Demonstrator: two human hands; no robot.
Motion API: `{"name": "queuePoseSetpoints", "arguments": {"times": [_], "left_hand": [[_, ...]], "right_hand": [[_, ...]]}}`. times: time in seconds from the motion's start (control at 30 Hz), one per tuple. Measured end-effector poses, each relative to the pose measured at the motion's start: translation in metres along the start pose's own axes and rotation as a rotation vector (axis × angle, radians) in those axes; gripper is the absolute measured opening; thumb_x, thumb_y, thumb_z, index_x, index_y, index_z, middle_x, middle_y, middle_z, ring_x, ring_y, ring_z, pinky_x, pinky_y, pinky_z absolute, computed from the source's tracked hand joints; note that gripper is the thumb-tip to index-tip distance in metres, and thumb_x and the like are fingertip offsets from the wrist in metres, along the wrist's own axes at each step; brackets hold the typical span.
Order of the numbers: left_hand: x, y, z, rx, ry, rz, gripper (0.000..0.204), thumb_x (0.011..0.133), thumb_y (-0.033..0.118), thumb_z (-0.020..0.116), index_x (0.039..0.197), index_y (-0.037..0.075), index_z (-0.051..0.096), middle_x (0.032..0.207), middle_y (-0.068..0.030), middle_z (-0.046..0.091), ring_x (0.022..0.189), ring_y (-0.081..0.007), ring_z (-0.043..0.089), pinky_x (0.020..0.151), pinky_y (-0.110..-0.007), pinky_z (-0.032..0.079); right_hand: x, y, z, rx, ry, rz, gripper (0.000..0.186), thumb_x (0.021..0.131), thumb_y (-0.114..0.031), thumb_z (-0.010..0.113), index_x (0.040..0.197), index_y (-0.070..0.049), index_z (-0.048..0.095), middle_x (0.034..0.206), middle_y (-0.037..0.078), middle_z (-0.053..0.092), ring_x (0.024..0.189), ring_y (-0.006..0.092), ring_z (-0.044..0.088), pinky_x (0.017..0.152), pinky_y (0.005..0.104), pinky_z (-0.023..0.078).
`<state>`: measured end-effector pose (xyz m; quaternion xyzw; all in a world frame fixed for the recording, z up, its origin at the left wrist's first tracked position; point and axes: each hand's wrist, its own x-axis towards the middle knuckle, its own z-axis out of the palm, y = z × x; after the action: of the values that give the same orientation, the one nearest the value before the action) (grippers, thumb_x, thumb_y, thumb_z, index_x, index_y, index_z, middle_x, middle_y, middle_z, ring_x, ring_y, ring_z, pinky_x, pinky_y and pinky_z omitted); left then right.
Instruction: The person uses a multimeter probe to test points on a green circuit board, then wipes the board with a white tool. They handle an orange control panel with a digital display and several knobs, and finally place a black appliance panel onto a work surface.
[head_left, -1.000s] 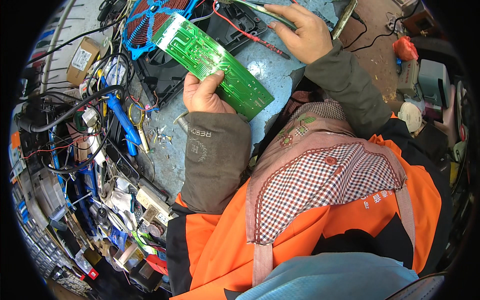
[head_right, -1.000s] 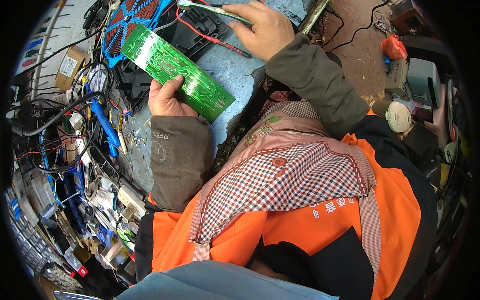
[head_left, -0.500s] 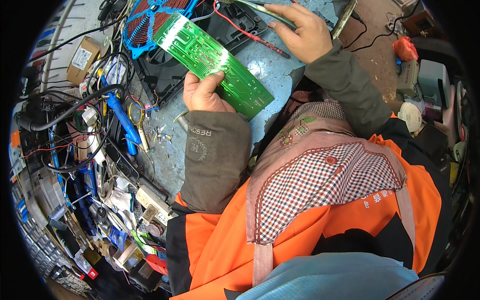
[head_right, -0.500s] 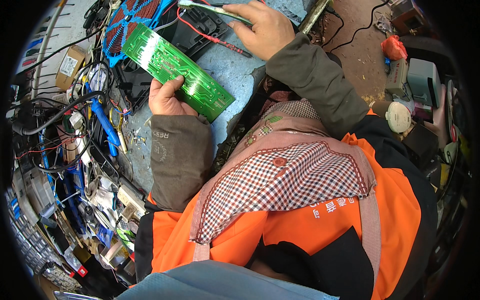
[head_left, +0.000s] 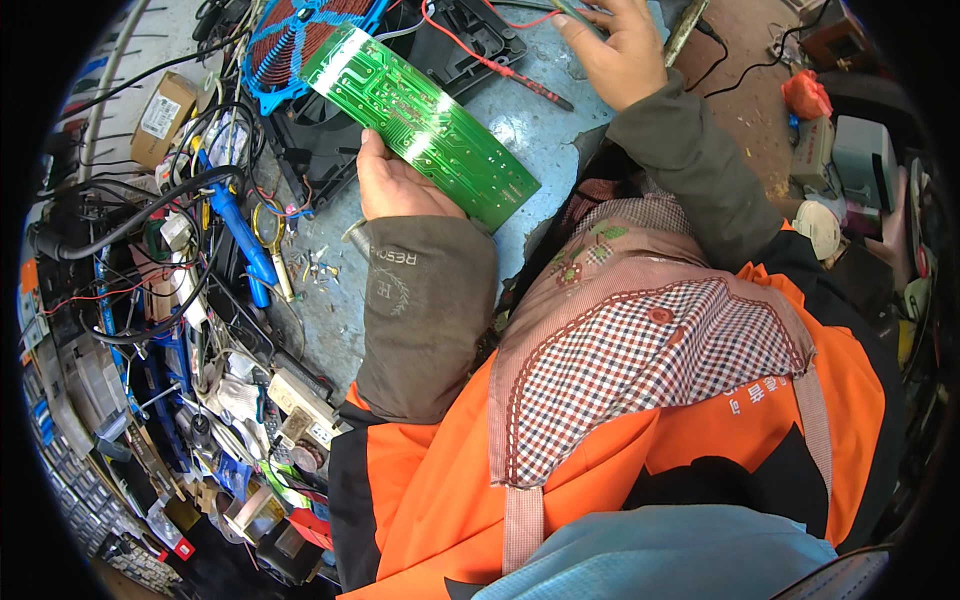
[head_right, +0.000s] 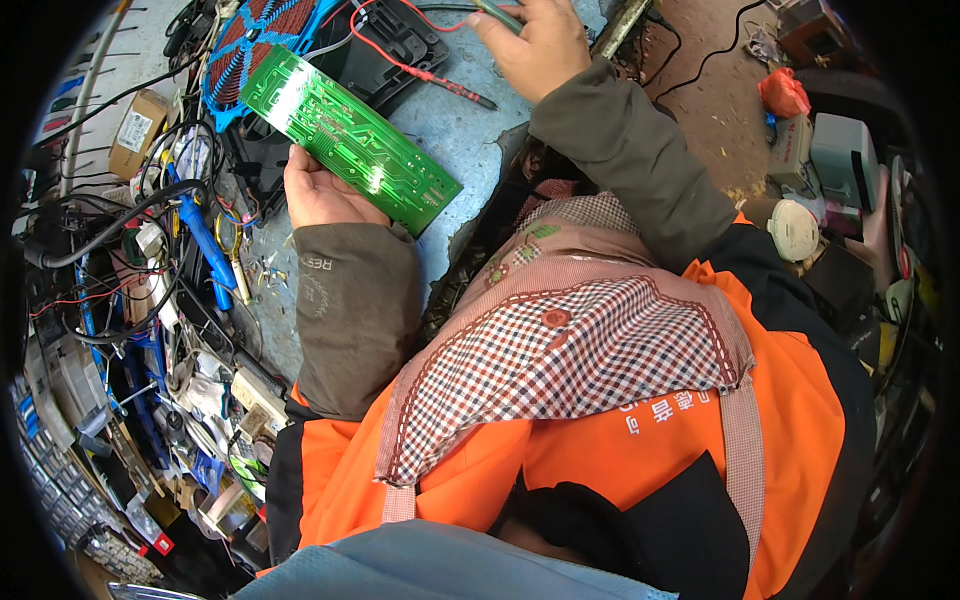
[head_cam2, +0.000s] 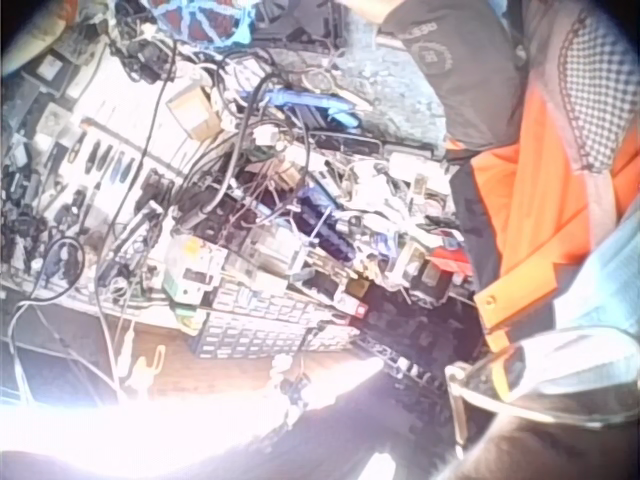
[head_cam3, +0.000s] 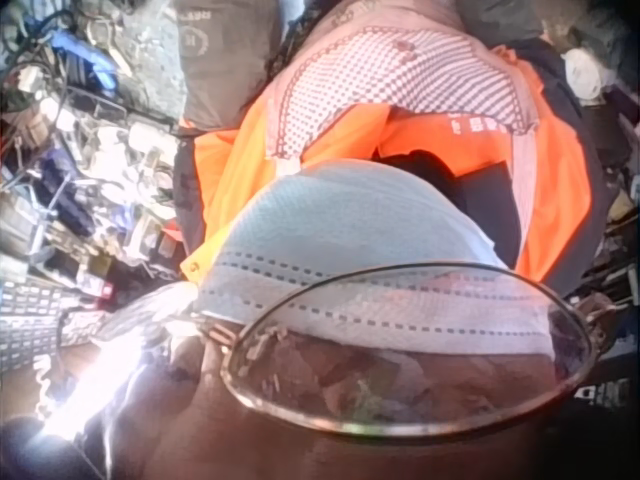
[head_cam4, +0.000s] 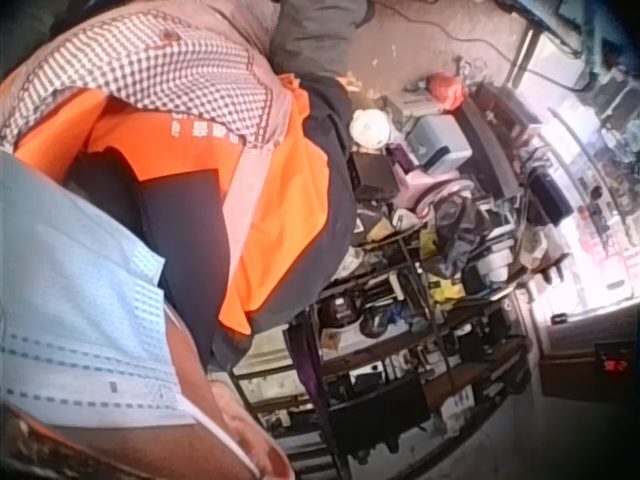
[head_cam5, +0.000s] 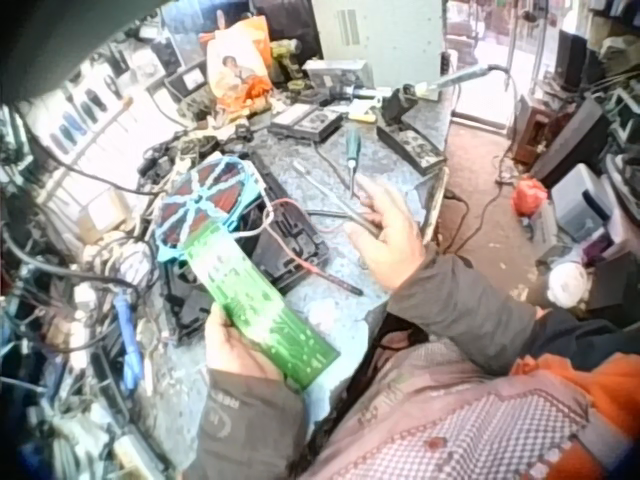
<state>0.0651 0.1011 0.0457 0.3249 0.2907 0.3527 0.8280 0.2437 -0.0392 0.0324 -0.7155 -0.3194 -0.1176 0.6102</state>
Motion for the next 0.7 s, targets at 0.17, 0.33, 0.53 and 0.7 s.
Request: {"name": "queuePoseSetpoints", "arguments": {"times": [0.17, 0.33, 0.53, 0.7], "left_hand": [[-0.002, -0.003, 0.001, 0.056, 0.041, 0.062, 0.04, 0.11, 0.032, 0.043, 0.124, -0.002, 0.058, 0.122, -0.0152, 0.067, 0.109, -0.0269, 0.066, 0.098, -0.043, 0.054], [0.0, -0.008, -0.006, 0.08, 0.07, 0.134, 0.038, 0.11, 0.031, 0.044, 0.122, -0.002, 0.058, 0.119, -0.0147, 0.067, 0.109, -0.0251, 0.065, 0.1, -0.041, 0.052], [0.005, -0.001, -0.017, 0.16, 0.091, 0.14, 0.035, 0.109, 0.03, 0.046, 0.116, -0.002, 0.059, 0.115, -0.0136, 0.067, 0.105, -0.0246, 0.065, 0.098, -0.04, 0.053], [-0.019, 0.01, -0.009, 0.379, 0.109, 0.23, 0.03, 0.106, 0.022, 0.055, 0.123, -0.002, 0.054, 0.117, -0.0152, 0.065, 0.108, -0.0259, 0.063, 0.094, -0.042, 0.055]], "right_hand": [[-0.006, 0.006, -0.005, -0.227, 0.032, -0.257, 0.041, 0.084, -0.004, 0.072, 0.124, -0.001, 0.068, 0.126, 0.02, 0.062, 0.113, 0.0323, 0.064, 0.092, 0.0362, 0.054], [-0.014, 0.003, -0.011, -0.114, -0.211, -0.282, 0.026, 0.093, -0.009, 0.069, 0.119, -0.008, 0.072, 0.091, 0.009, 0.067, 0.08, 0.0219, 0.066, 0.07, 0.0341, 0.052], [-0.011, 0.017, -0.001, -0.133, -0.403, -0.403, 0.027, 0.092, -0.012, 0.068, 0.118, -0.013, 0.072, 0.096, 0.008, 0.067, 0.085, 0.0296, 0.068, 0.073, 0.0388, 0.055], [0.004, 0.007, -0.014, 0.151, -0.176, -0.015, 0.036, 0.088, 0.0, 0.067, 0.124, -0.001, 0.068, 0.102, 0.013, 0.065, 0.082, 0.0229, 0.067, 0.072, 0.0344, 0.054]]}}
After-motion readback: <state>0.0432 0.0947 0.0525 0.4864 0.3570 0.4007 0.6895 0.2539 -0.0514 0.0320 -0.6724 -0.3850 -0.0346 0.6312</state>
